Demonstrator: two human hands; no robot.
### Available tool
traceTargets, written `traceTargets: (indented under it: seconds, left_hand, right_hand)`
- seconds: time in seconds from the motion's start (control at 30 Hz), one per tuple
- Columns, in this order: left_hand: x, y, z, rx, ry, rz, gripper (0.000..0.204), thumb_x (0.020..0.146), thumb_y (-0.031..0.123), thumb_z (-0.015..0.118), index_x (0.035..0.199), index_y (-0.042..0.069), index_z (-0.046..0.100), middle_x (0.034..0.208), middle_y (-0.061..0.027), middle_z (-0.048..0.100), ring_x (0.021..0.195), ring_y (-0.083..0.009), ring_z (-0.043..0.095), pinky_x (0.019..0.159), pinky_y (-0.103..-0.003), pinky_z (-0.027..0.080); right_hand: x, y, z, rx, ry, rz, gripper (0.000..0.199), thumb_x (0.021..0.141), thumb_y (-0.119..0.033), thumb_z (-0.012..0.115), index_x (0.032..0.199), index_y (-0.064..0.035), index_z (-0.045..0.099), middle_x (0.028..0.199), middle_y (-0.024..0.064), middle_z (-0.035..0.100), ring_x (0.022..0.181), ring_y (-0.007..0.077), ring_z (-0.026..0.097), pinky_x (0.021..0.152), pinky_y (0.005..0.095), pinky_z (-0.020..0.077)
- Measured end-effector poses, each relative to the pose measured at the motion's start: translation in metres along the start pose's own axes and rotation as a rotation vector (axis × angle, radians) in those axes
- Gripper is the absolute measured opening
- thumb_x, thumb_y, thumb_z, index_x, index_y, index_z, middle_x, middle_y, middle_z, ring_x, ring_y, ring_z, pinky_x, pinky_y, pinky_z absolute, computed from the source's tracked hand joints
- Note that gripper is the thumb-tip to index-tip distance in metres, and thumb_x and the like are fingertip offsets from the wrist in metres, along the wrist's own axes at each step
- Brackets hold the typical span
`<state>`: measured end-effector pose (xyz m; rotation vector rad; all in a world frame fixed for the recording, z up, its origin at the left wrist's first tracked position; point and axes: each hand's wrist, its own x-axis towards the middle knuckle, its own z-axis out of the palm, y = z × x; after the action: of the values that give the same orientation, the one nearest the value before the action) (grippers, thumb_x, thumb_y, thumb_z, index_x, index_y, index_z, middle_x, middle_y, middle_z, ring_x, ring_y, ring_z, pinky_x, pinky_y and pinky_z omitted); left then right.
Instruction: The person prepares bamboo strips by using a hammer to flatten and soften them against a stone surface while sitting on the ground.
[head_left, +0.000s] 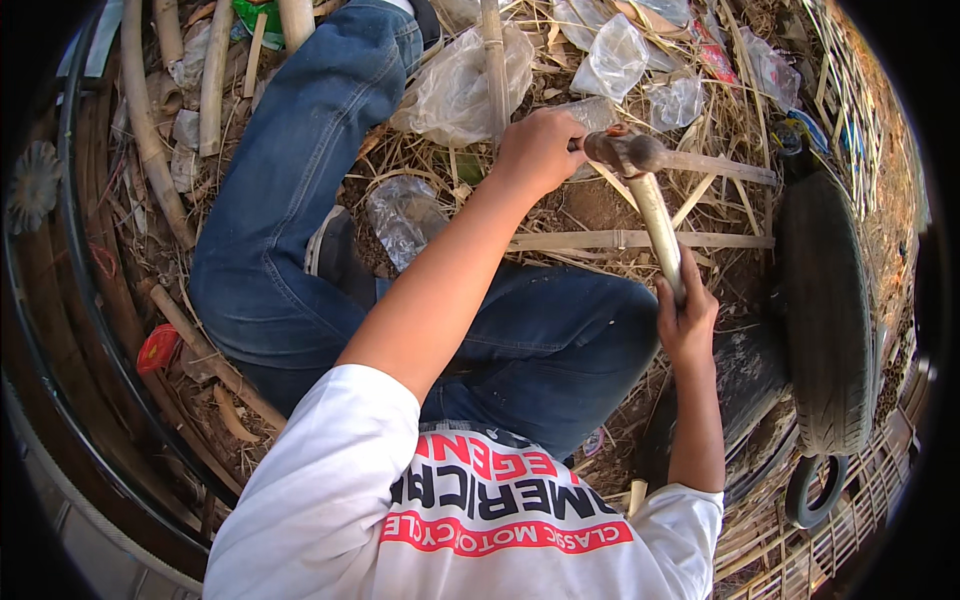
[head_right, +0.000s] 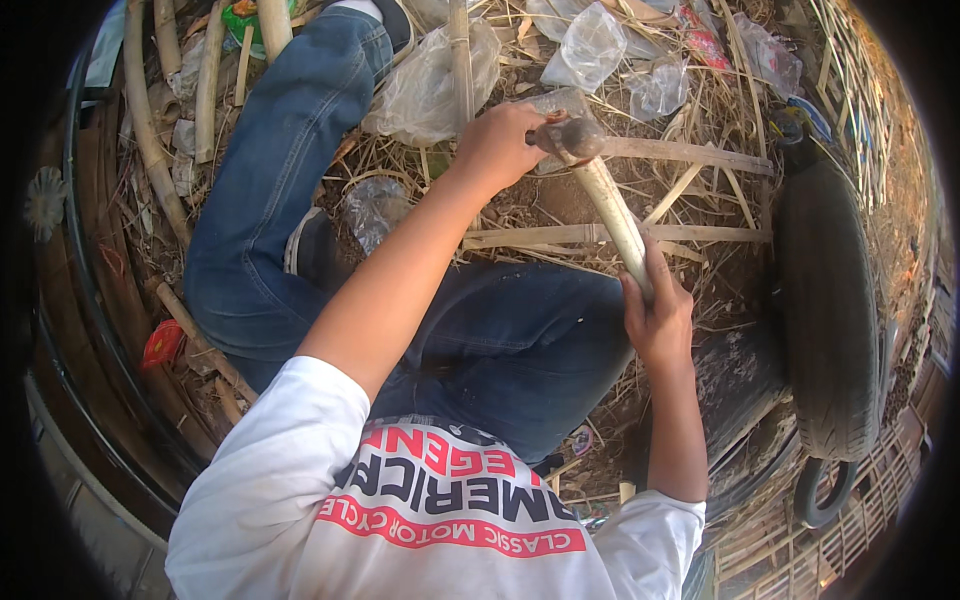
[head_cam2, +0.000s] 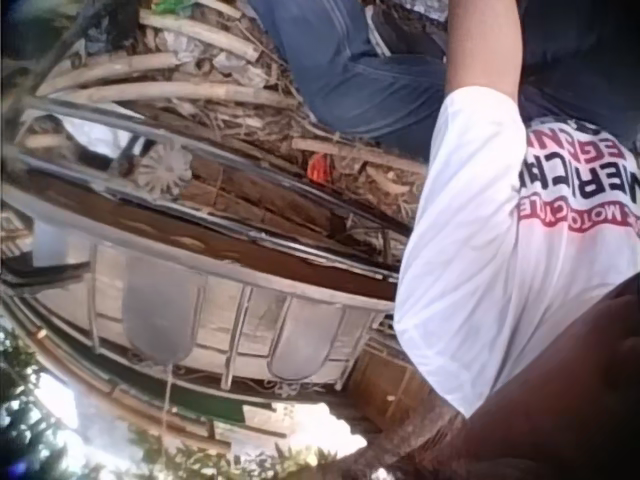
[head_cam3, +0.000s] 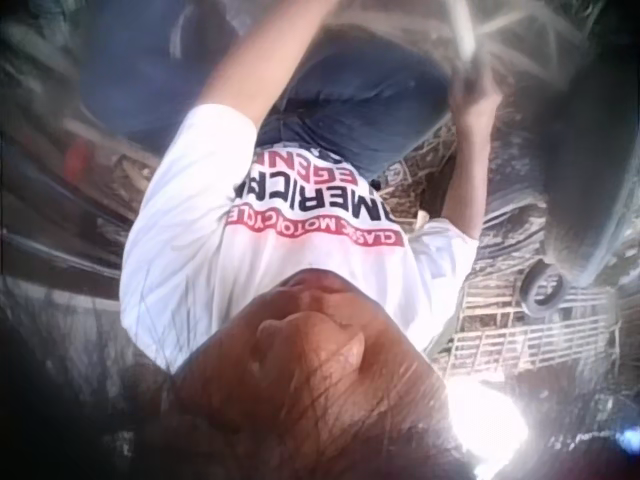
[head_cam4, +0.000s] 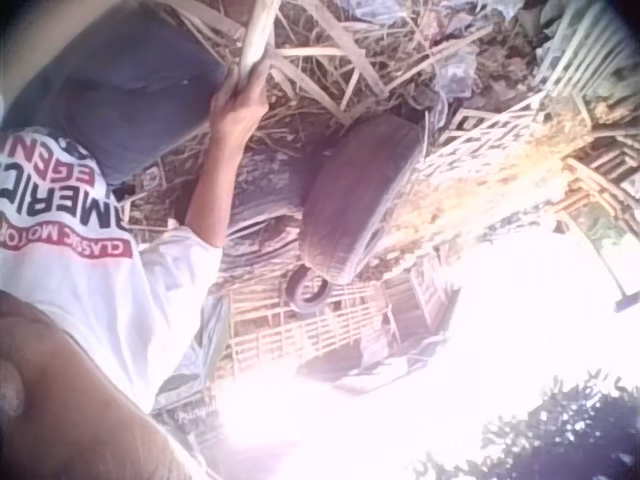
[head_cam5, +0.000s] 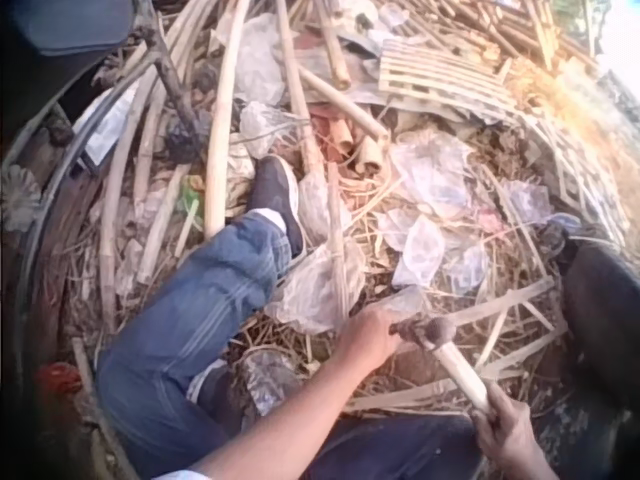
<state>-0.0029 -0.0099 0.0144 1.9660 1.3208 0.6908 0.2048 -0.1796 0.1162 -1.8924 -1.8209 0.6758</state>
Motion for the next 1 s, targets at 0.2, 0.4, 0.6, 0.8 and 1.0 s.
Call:
traceTargets:
  seconds: [0.2,0.4,0.6,0.8,1.0]
  left_hand:
    - [0.001,0.011,-0.01,0.056,-0.077,-0.081,0.014,0.074,0.022,0.077,0.085,0.014,0.074,0.091,-0.0072,0.069,0.092,-0.029,0.066,0.077,-0.042,0.054]
    - [-0.005,-0.002,-0.003,0.008,-0.104,-0.061,0.021,0.075,0.027,0.077,0.087,0.01,0.072,0.091,-0.0054,0.067,0.09,-0.0309,0.065,0.074,-0.044,0.053]
    - [-0.001,-0.007,0.0,0.012,-0.001,-0.003,0.018,0.076,0.025,0.078,0.082,0.01,0.07,0.086,-0.0058,0.066,0.087,-0.0298,0.065,0.071,-0.043,0.052]
    - [0.001,0.001,0.0,-0.014,-0.077,-0.041,0.018,0.076,0.026,0.078,0.085,0.012,0.072,0.085,-0.0059,0.067,0.087,-0.0296,0.066,0.072,-0.042,0.052]
    - [-0.001,0.003,-0.004,0.005,-0.064,-0.056,0.02,0.077,0.03,0.078,0.081,0.011,0.07,0.084,-0.0064,0.066,0.087,-0.0295,0.065,0.072,-0.042,0.052]
  right_hand:
    - [-0.002,0.005,0.005,-0.005,0.028,-0.036,0.051,0.089,-0.005,0.068,0.137,-0.0063,0.052,0.092,0.0285,0.066,0.082,0.0417,0.068,0.067,0.0412,0.0528]
    - [0.004,0.013,0.003,-0.057,-0.004,0.0,0.049,0.09,-0.004,0.066,0.136,-0.0027,0.052,0.092,0.0282,0.067,0.082,0.0406,0.07,0.068,0.0393,0.054]
    - [0.011,0.012,0.004,-0.177,-0.095,0.085,0.048,0.09,-0.005,0.066,0.135,0.001,0.051,0.089,0.0256,0.069,0.081,0.0333,0.073,0.067,0.0366,0.0545]
    - [-0.004,0.01,0.007,-0.05,0.041,0.009,0.049,0.091,-0.007,0.066,0.138,-0.0048,0.051,0.089,0.0268,0.068,0.082,0.0376,0.071,0.067,0.0397,0.054]
    - [0.003,-0.002,0.003,-0.037,0.07,-0.022,0.048,0.091,-0.007,0.066,0.138,-0.0061,0.052,0.087,0.0267,0.068,0.077,0.0389,0.07,0.065,0.039,0.0536]
